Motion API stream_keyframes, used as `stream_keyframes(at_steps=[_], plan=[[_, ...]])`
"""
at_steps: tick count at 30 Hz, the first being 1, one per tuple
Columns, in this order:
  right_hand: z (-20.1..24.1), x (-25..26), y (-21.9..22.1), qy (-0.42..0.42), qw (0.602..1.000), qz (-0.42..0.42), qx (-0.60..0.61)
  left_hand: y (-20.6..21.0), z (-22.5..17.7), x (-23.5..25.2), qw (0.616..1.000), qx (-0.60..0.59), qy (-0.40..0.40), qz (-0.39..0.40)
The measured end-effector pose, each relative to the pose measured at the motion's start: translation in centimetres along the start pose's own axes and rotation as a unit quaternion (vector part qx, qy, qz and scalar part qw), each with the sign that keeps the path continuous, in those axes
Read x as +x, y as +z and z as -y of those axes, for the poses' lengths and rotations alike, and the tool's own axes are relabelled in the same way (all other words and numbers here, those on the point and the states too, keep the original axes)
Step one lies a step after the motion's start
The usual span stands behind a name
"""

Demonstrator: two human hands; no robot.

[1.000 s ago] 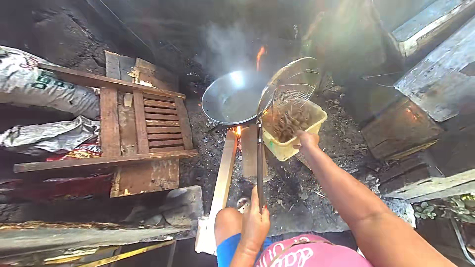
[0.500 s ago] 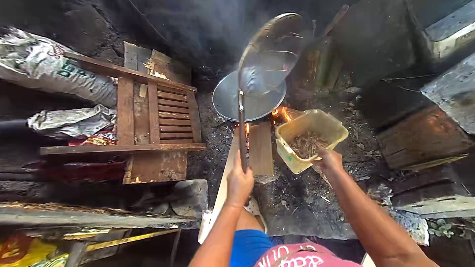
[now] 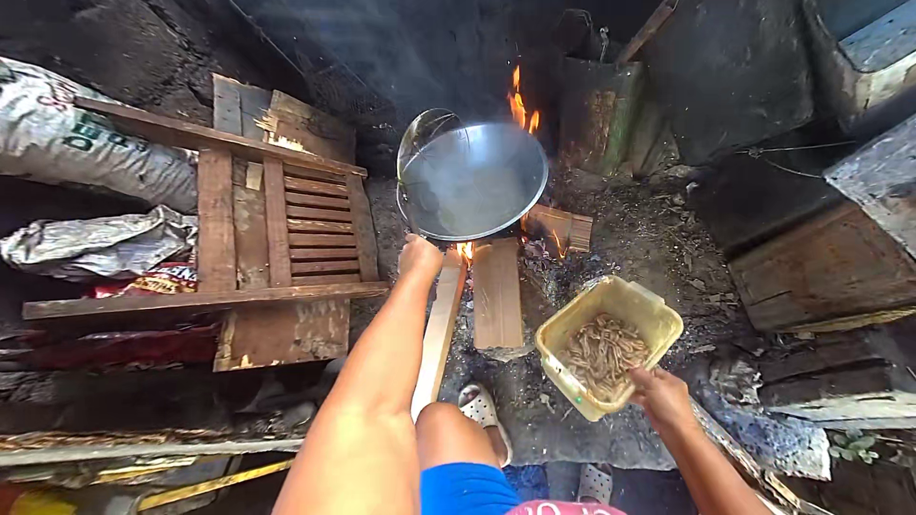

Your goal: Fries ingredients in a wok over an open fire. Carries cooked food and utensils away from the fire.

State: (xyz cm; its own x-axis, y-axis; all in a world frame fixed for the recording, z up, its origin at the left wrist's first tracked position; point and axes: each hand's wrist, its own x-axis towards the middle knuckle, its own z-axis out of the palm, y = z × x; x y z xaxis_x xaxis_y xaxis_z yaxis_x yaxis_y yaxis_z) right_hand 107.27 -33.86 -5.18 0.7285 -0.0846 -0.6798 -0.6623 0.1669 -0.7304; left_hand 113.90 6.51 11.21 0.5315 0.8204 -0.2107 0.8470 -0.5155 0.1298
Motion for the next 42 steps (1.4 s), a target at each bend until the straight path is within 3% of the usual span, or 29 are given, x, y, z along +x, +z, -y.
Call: stream_keyframes(at_steps=[4, 9, 14, 18, 21, 30, 34, 42], plan=[[-0.8, -0.7, -1.4, -0.001, 1.0, 0.0, -0.004, -2.4, -1.0, -1.4, 0.993, -0.053, -0.008, 0.104], [-1.2, -1.3, -2.7, -0.003, 1.0, 0.0, 0.012, -4.6, -2.4, -2.0, 0.958, -0.189, -0.01, 0.216], [-1.3, -1.7, -3.8, -0.003, 1.0, 0.007, 0.019, -5.4, -3.4, -1.5, 0.89, -0.357, -0.045, 0.28], [-1.2, -2.1, -4.3, 0.001, 1.0, -0.005, 0.014, -3.7, -2.7, -1.3, 0.842, -0.447, -0.043, 0.3], [-0.9, -2.2, -4.3, 0.005, 1.0, -0.017, 0.014, -2.5, -4.1, -2.1, 0.833, -0.462, -0.043, 0.3], [0.2, -2.1, -3.8, 0.002, 1.0, -0.017, 0.014, -2.4, -5.2, -2.4, 0.769, -0.561, -0.067, 0.3], [0.8, -2.1, -3.6, -0.002, 1.0, -0.006, 0.015, -2.5, -3.8, -2.4, 0.723, -0.62, -0.082, 0.295], [1.0, -1.8, -3.7, -0.011, 1.0, 0.009, 0.005, -5.0, -1.8, -4.3, 0.731, -0.623, -0.062, 0.271]])
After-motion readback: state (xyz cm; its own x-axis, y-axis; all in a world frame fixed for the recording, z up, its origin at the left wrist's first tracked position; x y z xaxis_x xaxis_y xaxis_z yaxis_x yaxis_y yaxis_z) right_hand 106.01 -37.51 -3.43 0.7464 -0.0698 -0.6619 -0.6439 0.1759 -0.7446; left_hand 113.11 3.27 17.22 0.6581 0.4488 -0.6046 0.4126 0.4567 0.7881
